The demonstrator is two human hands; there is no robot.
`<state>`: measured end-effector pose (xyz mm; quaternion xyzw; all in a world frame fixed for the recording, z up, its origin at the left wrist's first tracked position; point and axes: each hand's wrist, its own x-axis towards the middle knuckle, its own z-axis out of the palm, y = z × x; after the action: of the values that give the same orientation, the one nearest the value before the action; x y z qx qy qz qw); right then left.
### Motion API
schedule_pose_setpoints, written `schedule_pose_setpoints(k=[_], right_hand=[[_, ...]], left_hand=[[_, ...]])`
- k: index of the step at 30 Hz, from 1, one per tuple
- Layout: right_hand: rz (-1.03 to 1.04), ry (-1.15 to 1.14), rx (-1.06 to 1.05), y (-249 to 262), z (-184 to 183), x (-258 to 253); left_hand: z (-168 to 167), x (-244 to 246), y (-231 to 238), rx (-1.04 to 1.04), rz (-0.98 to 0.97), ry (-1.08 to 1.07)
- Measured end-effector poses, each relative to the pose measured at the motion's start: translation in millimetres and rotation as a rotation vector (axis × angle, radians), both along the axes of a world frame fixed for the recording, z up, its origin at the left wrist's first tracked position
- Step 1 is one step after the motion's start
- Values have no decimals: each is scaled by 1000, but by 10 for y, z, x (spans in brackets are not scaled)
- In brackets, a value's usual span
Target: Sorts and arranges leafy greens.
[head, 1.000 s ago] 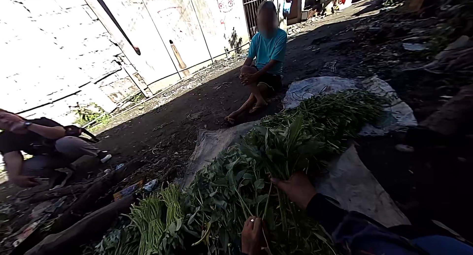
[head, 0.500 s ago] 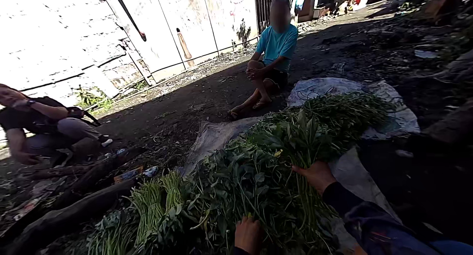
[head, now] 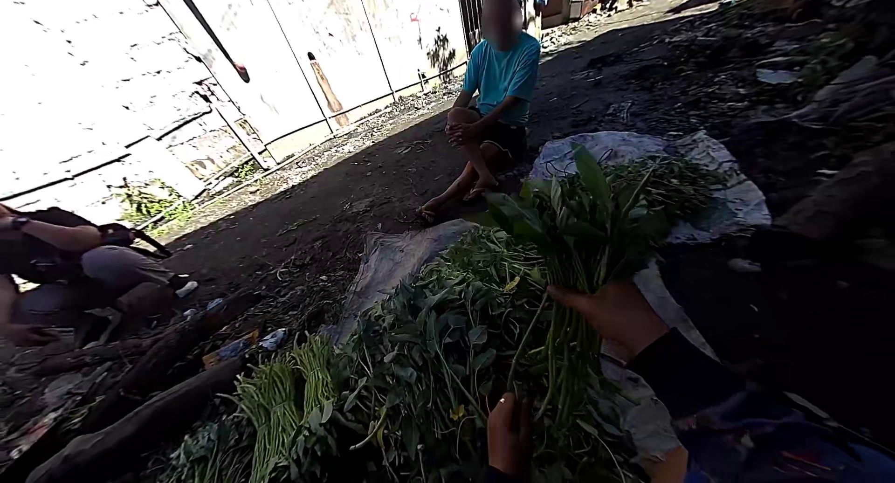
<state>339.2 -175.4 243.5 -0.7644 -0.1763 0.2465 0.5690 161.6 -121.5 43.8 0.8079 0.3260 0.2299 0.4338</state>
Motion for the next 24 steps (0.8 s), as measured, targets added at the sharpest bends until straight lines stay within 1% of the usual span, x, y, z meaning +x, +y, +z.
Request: schedule_pose_setpoints(k=[2, 4, 5, 6, 7, 8, 10, 12, 14, 16, 17, 18, 19, 20, 21, 24], right_hand=[[-75, 46, 109, -16, 10, 110], [-202, 116, 246, -28, 19, 287], [-277, 141, 321, -46, 28, 399], [-347, 152, 396, -83, 54, 511], [-406, 146, 455, -133, 108, 614], [-431, 127, 502, -190, 182, 696], [-403, 64, 580, -279, 267, 761], [-329, 18, 653, -308, 237, 732], [-291, 27, 675, -294, 198, 662], [-299, 67, 663, -270, 185, 624], [-303, 87, 654, -263, 170, 631], [-311, 103, 643, -259, 148, 648], [-322, 115, 625, -259, 121, 670], [-324, 119, 599, -261, 92, 696], [-318, 116, 563, -258, 63, 717], [-268, 144, 477, -198, -95, 731]], left_hand=[[29, -95, -31, 170, -13, -177], [40, -195, 52, 250, -45, -296], [1, -252, 120, 265, -38, -321], [-54, -313, 178, 284, 10, -290], [-90, -365, 236, 318, 71, -181], [-73, -373, 306, 310, 97, -27], [-14, -260, 506, 142, 70, 232], [-10, -52, 725, 10, 123, 299], [-7, 186, 919, -51, 236, 377], [-12, 356, 1092, -118, 278, 618], [-5, 396, 1162, -156, 257, 752], [3, 402, 1209, -181, 234, 833], [21, 376, 1227, -192, 221, 842], [53, 333, 1224, -186, 218, 793], [90, 276, 1208, -170, 222, 697], [159, 46, 1064, -137, 268, 286]])
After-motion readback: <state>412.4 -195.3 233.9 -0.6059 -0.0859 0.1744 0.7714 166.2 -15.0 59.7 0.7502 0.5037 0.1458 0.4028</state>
